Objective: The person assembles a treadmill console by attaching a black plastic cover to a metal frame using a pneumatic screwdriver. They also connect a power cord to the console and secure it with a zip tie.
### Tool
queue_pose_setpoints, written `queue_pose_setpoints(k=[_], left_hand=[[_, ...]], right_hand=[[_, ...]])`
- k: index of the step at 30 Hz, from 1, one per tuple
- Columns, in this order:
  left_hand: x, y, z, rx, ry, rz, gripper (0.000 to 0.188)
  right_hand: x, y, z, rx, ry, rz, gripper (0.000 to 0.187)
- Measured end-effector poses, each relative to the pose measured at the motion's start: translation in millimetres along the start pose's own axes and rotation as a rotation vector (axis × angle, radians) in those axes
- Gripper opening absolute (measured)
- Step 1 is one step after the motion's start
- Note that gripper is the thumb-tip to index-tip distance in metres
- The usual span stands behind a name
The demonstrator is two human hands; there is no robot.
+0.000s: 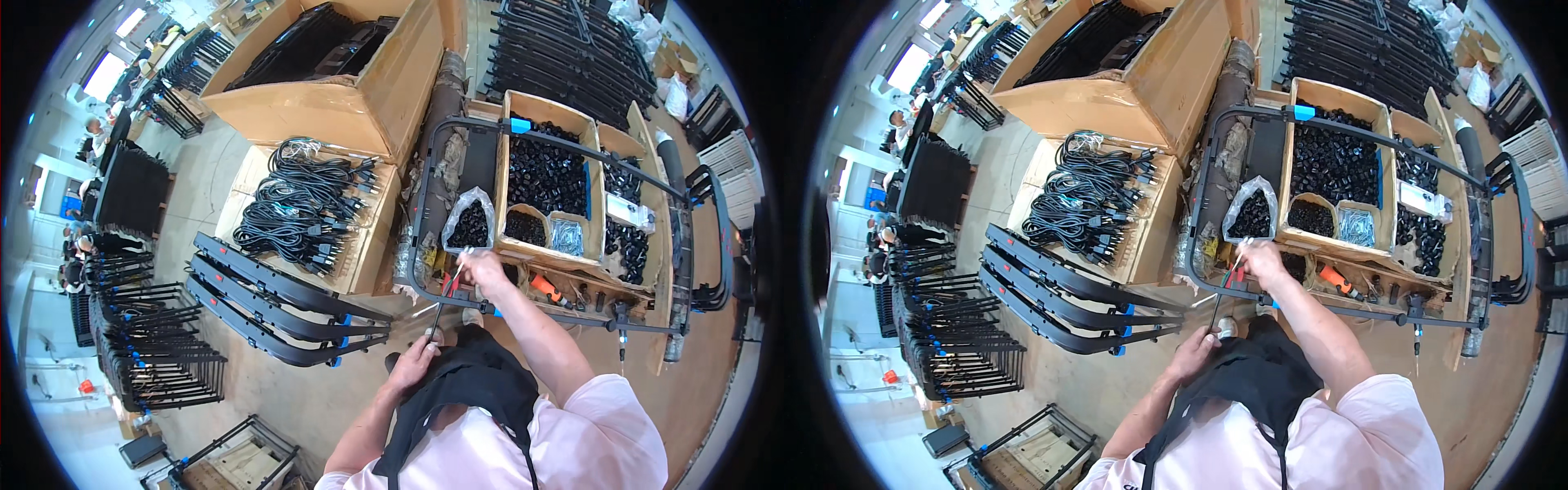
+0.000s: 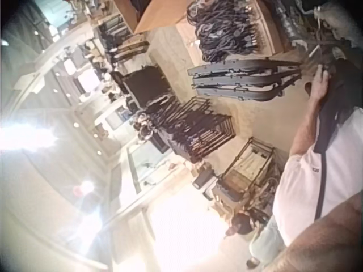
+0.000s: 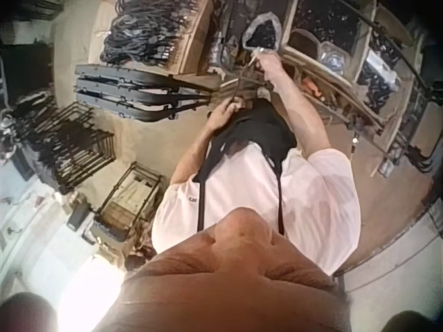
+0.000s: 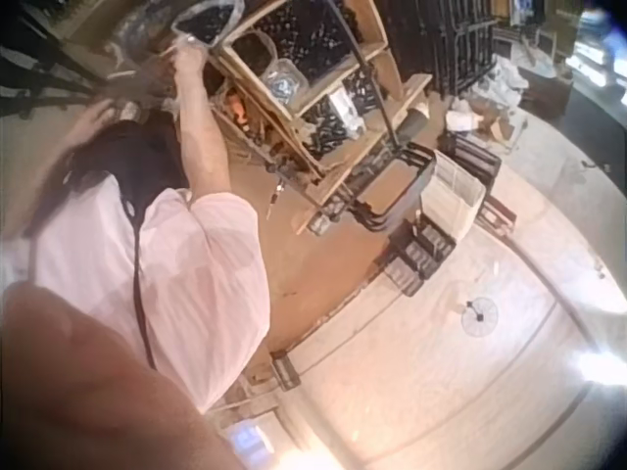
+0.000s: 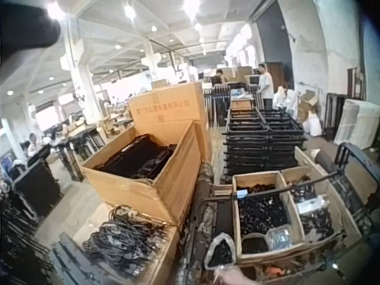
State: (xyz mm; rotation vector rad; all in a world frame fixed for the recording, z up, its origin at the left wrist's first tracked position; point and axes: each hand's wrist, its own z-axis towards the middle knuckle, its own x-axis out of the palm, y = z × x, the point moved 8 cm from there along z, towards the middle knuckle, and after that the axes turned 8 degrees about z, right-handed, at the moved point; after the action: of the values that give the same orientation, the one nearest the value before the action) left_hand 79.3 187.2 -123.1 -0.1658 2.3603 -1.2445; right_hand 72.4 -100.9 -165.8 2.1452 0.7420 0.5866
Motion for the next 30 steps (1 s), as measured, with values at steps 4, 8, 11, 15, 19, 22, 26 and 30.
queue_pose_setpoints(k=[4,8,11,15,19,22,26,30], left_hand=[[7,32,8,-0.076,0.004,0.009,0.036],[-3,-16,30,-0.178,-0.008,-0.023,0.036],[1,-11,41,-0.124,0.0,-0.077,0.032],[-8,-38,64,-0.009,0.01,-0.1,0.029],[-14,-23,72,-0.067,0.07,-0.147,0.029],[-8,1,80,-0.034,0.094,-0.292,0.026],[-5,-21,82,0.023,0.139,-0.346,0.024],[-1,-4,80,-0.033,0.069,-0.531,0.023]], right_hand=[[8,24,-8,-0.128,-0.115,0.239,0.028],[-23,28,11,-0.182,-0.273,0.402,0.027],[-23,57,16,-0.256,-0.275,0.367,0.031],[-21,114,31,-0.471,-0.185,0.364,0.032],[-6,125,21,-0.25,-0.024,-0.122,0.032],[-3,80,8,-0.025,0.115,-0.477,0.048],[16,52,14,-0.109,0.187,-0.187,0.047],[53,81,16,-0.425,0.044,-0.611,0.041]])
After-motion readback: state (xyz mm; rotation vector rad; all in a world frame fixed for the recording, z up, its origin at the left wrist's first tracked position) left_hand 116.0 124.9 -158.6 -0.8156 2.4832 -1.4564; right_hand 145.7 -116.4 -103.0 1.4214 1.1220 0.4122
